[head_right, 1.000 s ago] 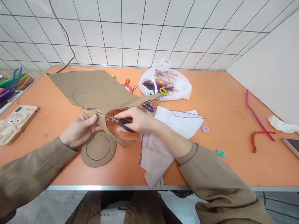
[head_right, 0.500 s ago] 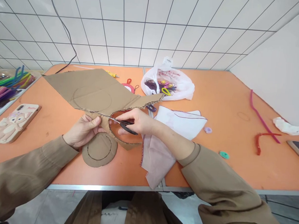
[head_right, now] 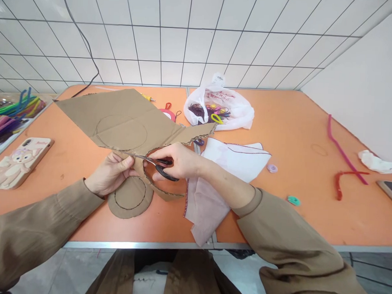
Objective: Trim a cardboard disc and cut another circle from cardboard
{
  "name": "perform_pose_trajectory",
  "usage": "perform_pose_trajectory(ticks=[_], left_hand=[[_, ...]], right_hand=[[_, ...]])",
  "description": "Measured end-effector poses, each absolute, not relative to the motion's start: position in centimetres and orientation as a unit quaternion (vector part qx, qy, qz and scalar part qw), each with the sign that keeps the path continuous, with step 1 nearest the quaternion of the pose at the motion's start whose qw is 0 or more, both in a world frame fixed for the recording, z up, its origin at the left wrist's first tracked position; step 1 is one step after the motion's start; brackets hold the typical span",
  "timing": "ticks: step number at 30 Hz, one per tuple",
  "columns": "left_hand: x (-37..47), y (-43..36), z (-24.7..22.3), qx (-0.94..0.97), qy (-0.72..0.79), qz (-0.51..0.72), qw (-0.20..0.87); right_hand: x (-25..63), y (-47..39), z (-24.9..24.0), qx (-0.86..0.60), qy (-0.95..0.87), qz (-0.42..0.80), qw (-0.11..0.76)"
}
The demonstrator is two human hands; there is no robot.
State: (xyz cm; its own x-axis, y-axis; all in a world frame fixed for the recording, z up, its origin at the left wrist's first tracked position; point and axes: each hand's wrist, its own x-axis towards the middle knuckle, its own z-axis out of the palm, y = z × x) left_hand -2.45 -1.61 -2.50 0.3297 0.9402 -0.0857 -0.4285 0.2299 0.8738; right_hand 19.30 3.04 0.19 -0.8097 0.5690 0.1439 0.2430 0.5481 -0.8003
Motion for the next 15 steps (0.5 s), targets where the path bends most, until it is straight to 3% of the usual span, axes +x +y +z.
perform_pose_trajectory(ticks=[15], left_hand=[[-2.57,-1.82,-2.22,0.381,0.325,0.486,0.716]], right_hand=[[19.98,3.45,0.41,-0.204,-0.893,0.349,0.197]])
